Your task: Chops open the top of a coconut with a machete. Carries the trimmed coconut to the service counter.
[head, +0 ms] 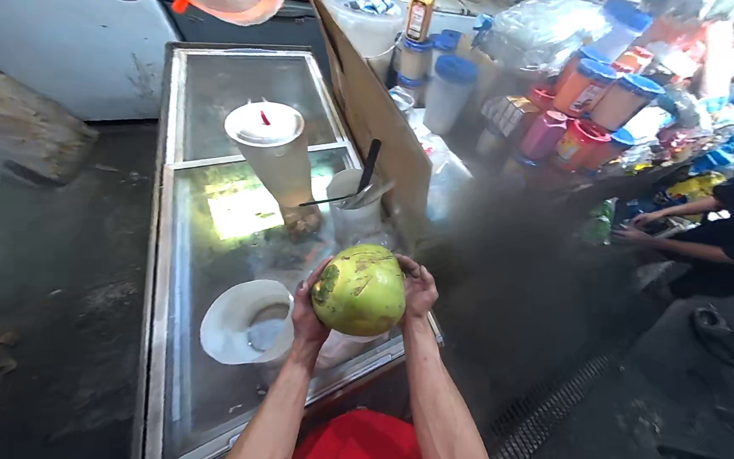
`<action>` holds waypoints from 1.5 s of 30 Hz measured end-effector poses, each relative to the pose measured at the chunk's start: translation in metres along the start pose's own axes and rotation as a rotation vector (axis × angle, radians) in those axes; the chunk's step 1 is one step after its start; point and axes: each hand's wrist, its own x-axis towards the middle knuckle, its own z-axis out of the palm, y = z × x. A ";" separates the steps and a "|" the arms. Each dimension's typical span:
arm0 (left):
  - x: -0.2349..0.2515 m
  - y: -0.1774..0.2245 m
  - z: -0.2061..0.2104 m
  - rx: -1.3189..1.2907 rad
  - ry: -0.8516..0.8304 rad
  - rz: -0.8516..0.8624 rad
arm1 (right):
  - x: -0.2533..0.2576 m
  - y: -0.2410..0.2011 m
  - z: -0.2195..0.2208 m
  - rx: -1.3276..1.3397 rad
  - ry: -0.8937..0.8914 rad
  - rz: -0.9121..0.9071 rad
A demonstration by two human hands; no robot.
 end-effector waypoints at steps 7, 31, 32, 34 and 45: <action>-0.001 0.007 0.009 0.021 0.018 0.044 | 0.002 0.001 0.000 -0.045 0.013 -0.028; -0.001 0.003 0.007 -0.028 0.030 0.015 | 0.000 -0.002 0.008 -0.069 0.037 -0.020; -0.002 0.004 0.007 -0.027 0.028 0.013 | -0.001 -0.001 0.008 -0.067 0.039 -0.023; -0.002 0.003 0.007 -0.035 0.025 0.005 | -0.001 -0.002 0.009 -0.075 0.041 -0.028; -0.004 0.007 0.003 -0.025 0.029 0.006 | -0.004 0.002 0.010 -0.064 0.041 -0.021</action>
